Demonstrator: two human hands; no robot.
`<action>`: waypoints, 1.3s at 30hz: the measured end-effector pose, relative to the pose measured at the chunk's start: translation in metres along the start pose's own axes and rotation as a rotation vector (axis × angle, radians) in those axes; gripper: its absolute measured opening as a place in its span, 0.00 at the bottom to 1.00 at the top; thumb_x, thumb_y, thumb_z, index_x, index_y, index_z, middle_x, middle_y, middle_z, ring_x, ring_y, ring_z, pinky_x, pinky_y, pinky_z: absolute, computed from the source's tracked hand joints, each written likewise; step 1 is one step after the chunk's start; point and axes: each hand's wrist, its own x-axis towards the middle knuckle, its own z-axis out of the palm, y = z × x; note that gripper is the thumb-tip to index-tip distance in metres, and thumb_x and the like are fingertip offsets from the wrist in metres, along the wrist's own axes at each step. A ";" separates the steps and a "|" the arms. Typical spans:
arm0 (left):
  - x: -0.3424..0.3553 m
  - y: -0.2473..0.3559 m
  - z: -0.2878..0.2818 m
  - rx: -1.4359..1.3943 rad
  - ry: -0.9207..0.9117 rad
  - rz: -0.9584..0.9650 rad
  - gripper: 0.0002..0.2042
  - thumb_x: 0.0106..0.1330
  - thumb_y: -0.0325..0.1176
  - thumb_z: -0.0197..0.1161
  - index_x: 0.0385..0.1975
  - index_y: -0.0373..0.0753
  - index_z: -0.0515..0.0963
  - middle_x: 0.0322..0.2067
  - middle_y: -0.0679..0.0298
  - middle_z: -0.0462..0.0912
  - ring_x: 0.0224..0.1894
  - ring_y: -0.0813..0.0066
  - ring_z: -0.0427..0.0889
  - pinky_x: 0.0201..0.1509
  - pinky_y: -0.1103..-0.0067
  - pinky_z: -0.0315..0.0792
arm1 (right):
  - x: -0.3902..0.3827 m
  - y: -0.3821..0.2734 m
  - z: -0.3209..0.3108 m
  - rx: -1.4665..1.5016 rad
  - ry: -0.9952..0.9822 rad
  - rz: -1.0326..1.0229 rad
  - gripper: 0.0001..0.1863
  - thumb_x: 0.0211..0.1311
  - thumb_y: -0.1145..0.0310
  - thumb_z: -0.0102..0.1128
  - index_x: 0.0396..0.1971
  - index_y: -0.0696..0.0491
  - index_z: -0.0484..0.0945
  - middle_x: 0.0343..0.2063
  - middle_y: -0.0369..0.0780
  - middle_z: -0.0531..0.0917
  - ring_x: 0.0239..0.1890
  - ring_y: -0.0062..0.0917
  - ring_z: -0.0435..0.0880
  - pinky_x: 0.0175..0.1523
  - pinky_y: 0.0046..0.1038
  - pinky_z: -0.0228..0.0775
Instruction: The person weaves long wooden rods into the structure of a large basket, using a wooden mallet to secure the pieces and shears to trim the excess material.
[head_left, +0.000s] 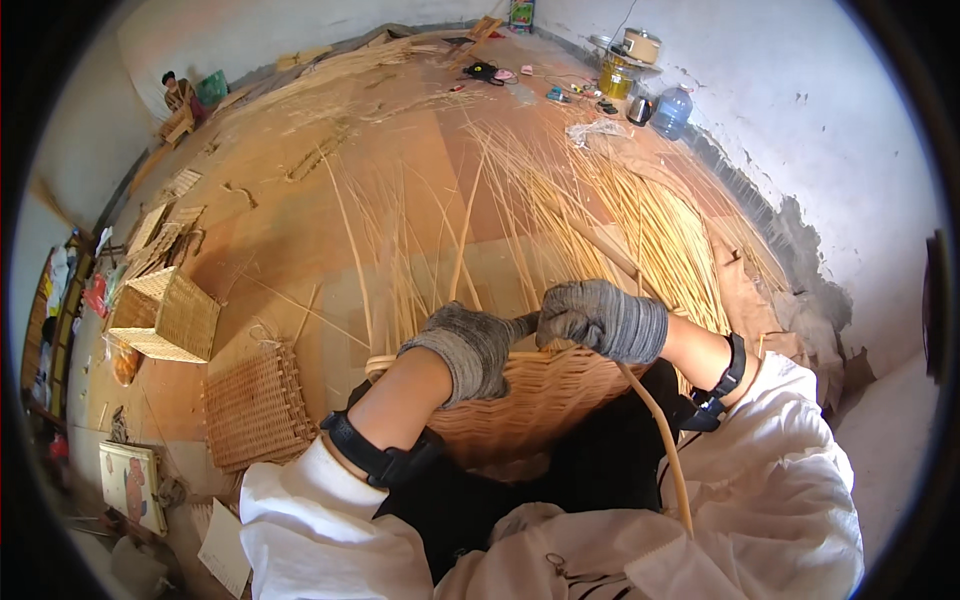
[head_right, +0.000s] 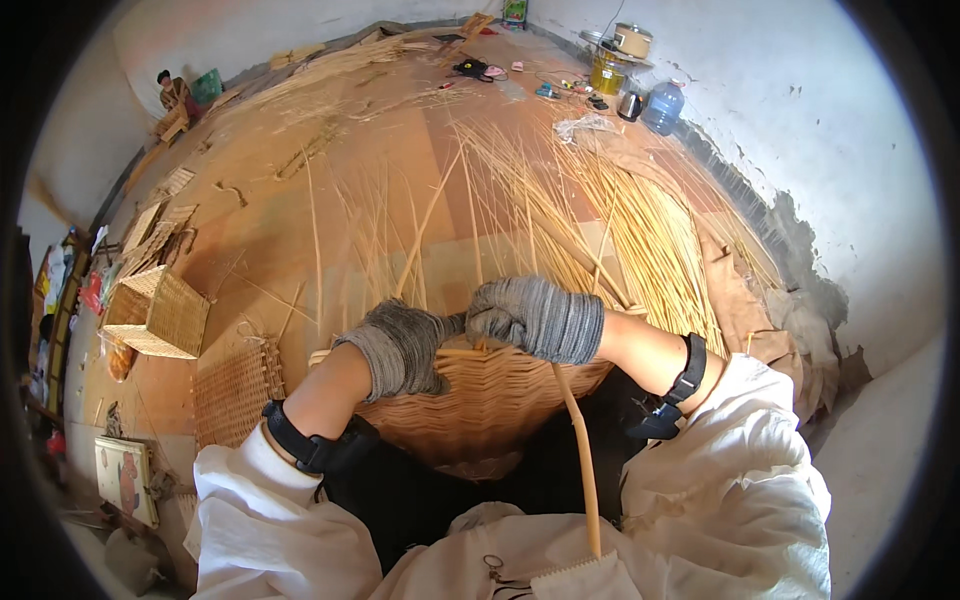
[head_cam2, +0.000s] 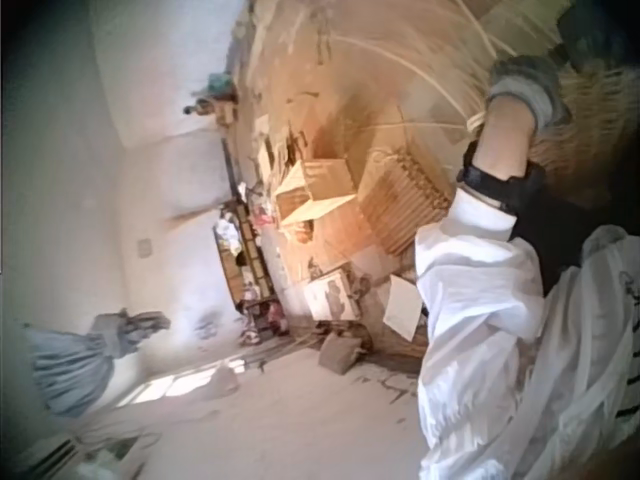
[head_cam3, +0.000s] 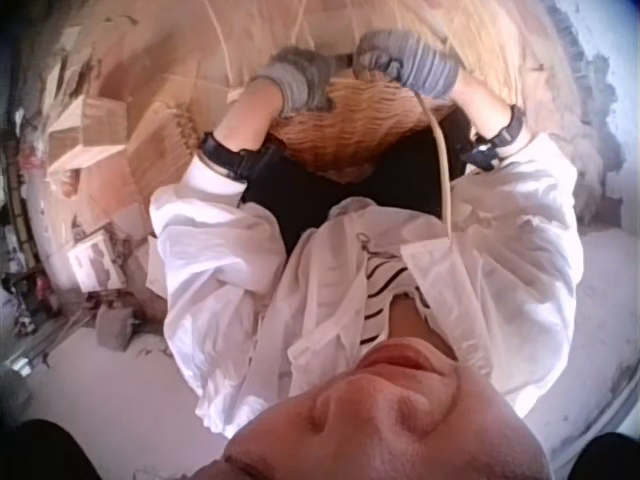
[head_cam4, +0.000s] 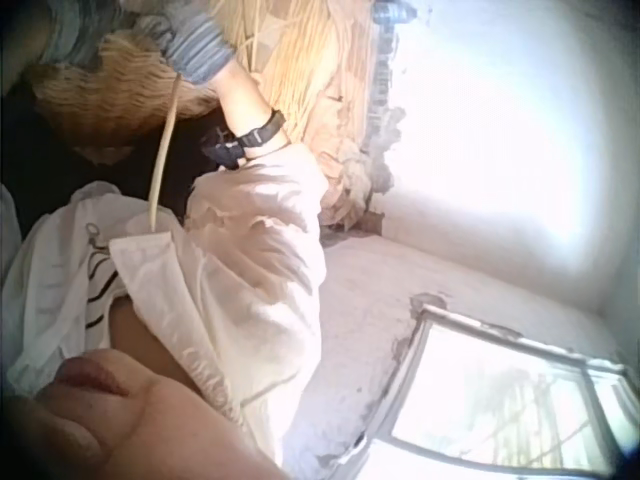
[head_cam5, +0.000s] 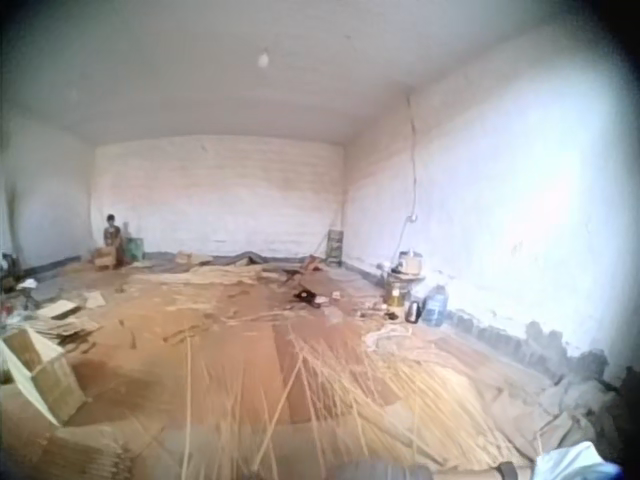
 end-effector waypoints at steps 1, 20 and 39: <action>-0.001 0.001 -0.001 0.003 -0.005 -0.001 0.35 0.46 0.41 0.61 0.57 0.51 0.54 0.35 0.56 0.77 0.40 0.61 0.76 0.47 0.70 0.65 | 0.002 0.002 0.002 -0.021 0.003 -0.007 0.10 0.55 0.66 0.46 0.33 0.56 0.73 0.32 0.45 0.75 0.36 0.38 0.75 0.40 0.30 0.67; 0.003 0.009 -0.008 -0.010 0.051 -0.019 0.32 0.46 0.46 0.61 0.53 0.46 0.61 0.40 0.55 0.75 0.43 0.59 0.74 0.49 0.71 0.66 | 0.036 -0.047 0.004 -0.298 0.278 0.451 0.18 0.54 0.61 0.53 0.39 0.61 0.71 0.32 0.50 0.76 0.35 0.35 0.76 0.39 0.30 0.68; 0.021 0.006 0.000 0.022 0.039 0.023 0.35 0.46 0.47 0.61 0.57 0.55 0.54 0.44 0.59 0.74 0.45 0.61 0.73 0.50 0.70 0.63 | -0.128 -0.012 0.112 0.910 0.092 0.322 0.13 0.47 0.66 0.48 0.35 0.54 0.70 0.36 0.39 0.73 0.35 0.27 0.73 0.38 0.28 0.67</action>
